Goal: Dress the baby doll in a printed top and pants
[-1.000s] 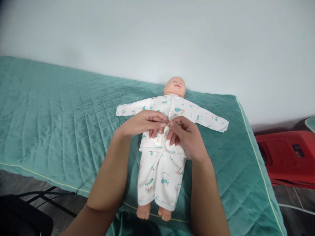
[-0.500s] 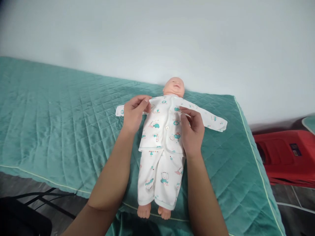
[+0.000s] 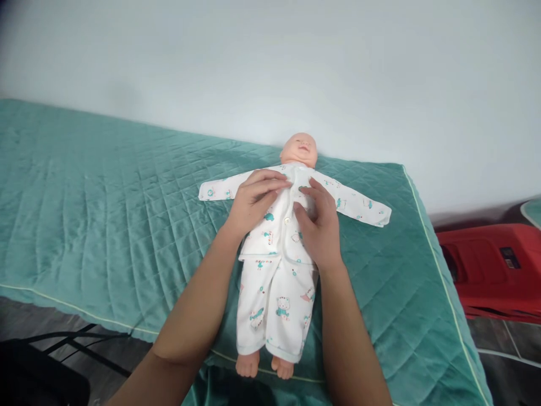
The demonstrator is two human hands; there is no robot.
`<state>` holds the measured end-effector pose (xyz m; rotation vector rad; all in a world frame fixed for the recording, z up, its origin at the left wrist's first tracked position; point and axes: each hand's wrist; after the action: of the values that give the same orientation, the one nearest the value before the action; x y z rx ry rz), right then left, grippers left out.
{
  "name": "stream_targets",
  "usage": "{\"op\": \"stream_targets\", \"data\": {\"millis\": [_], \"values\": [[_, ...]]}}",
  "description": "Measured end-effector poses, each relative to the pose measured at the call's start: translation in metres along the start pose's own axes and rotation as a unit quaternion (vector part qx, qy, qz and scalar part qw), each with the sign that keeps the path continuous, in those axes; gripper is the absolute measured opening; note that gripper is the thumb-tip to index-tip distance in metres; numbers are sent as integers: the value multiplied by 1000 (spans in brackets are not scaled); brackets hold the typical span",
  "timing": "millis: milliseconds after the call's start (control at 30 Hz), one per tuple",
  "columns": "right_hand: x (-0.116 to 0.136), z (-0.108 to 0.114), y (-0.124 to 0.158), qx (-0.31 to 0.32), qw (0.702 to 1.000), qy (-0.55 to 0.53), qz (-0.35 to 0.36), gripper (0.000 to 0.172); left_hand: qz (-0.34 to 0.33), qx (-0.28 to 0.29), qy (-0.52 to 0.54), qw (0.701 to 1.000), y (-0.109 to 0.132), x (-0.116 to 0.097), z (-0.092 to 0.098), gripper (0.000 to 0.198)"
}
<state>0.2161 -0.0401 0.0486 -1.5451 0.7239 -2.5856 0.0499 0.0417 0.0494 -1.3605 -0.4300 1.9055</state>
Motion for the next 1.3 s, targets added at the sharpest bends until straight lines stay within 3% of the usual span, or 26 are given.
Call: {"op": "stream_targets", "data": {"millis": [233,433,700,933,1300], "values": [[2,0,-1,9,1000,6,16,17,3,25,-24,999,1,2,-1,36],[1,-1,-1,5,1000,-1,10,16,14,27,-22,999,0,-2,-1,28],[-7,-2,-3,31,997,57,31,50,20,101,-25,994,-17,6,-8,40],[-10,-2,-15,78,993,84,38,56,54,103,-22,993,-21,10,-9,43],[-30,-3,-50,99,992,72,11,69,103,91,8,990,-17,9,-8,43]]}}
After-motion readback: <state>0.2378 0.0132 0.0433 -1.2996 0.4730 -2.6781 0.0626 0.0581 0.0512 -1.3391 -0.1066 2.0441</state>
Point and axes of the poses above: each hand's wrist, its own y-axis away from the middle knuckle, its own z-axis out of the back of the hand, x = y × z, and after that the axes turned 2 degrees about x, right-handed
